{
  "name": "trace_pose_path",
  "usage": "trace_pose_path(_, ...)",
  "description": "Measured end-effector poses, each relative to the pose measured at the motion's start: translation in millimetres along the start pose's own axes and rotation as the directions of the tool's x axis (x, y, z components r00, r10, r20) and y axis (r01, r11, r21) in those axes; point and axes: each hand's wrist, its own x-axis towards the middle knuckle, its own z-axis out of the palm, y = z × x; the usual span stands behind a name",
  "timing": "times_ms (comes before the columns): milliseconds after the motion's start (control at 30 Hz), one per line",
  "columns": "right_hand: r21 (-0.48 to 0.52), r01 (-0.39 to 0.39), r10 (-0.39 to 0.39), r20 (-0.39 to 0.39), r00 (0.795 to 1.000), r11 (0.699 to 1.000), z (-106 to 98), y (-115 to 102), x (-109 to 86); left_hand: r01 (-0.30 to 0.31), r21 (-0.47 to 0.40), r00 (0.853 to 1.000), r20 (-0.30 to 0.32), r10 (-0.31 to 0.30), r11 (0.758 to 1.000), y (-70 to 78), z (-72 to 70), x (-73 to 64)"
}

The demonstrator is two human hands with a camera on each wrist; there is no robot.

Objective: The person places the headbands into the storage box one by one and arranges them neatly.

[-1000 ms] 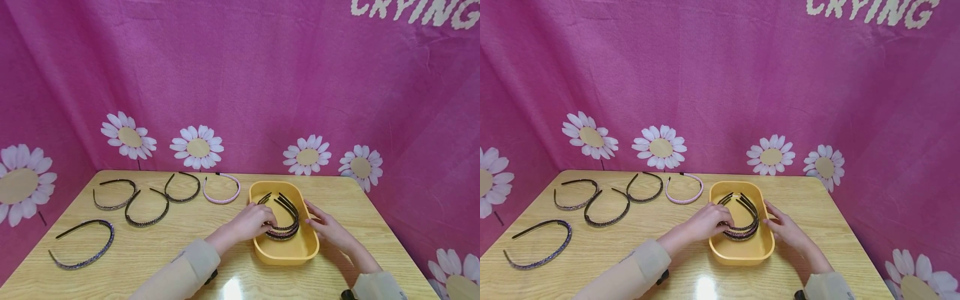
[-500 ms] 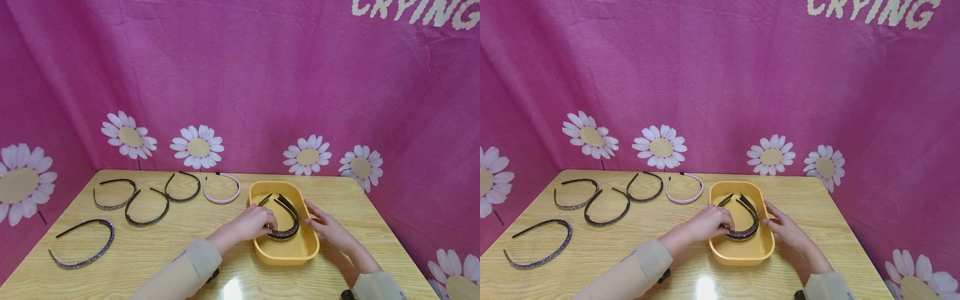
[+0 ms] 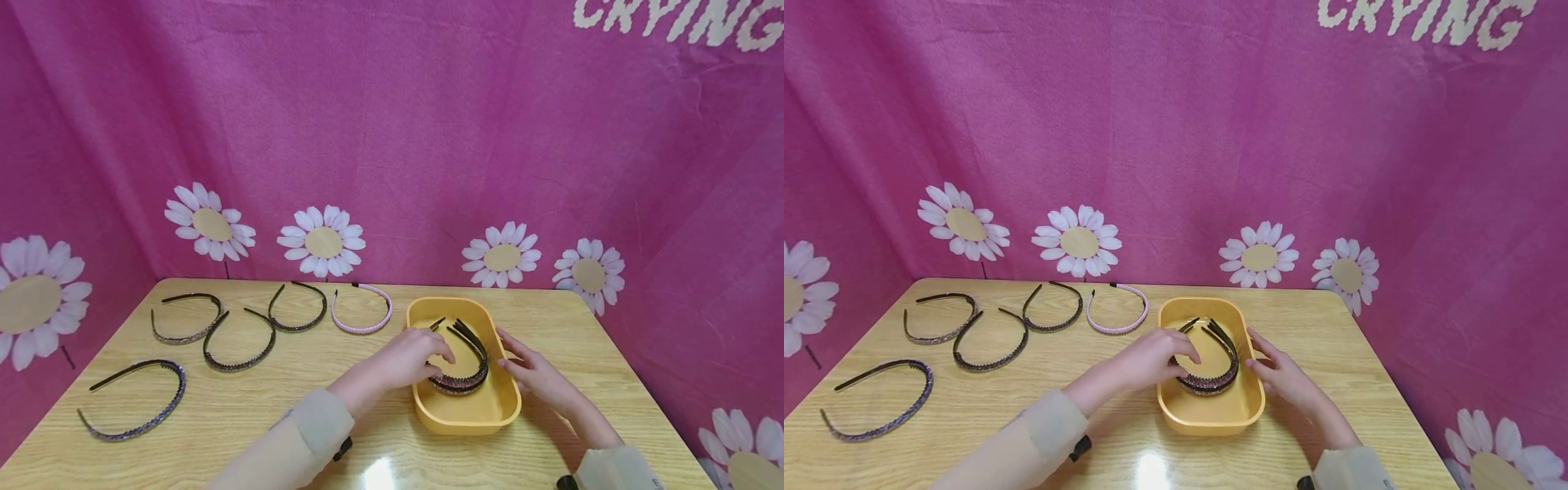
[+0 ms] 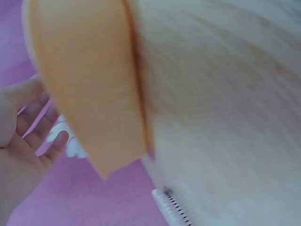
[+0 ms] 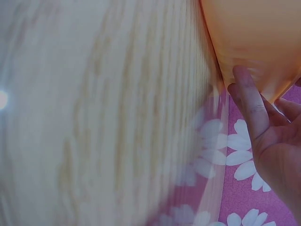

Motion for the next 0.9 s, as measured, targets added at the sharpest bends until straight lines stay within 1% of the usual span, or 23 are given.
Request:
trace_pose_path(167,0.010,-0.002,0.002,0.004,1.000,1.000,0.0,0.6,0.4,0.040,-0.060,0.999,-0.034,-0.042,0.997,4.6,-22.7,-8.6)
trace_pose_path(300,0.013,-0.004,0.004,0.002,1.000,1.000,0.2,0.4,0.1,0.064,-0.078,0.994,-0.080,-0.071,0.995,6.4,-40.6,-17.0)
trace_pose_path(433,0.014,-0.011,0.011,-0.004,1.000,1.000,0.8,-0.8,-1.1,0.075,-0.086,0.988,-0.130,-0.086,0.993,4.1,-53.5,-27.2)
trace_pose_path(533,0.019,-0.012,0.012,-0.001,1.000,1.000,0.6,-0.4,-1.4,0.071,-0.108,0.979,-0.184,-0.090,0.992,0.4,-60.9,-36.6)
trace_pose_path(667,0.023,-0.009,0.009,0.005,1.000,1.000,0.2,0.7,-0.7,0.065,-0.118,0.956,-0.276,-0.096,0.991,-8.5,-68.0,-48.8)
trace_pose_path(800,0.018,-0.018,0.018,-0.001,1.000,1.000,-0.2,2.0,0.8,0.056,-0.082,0.920,-0.382,-0.083,0.995,-21.5,-72.2,-60.0)
trace_pose_path(900,0.014,-0.029,0.029,-0.006,1.000,0.999,-0.7,2.6,1.7,0.057,-0.072,0.897,-0.435,-0.083,0.996,-34.3,-72.7,-68.0)
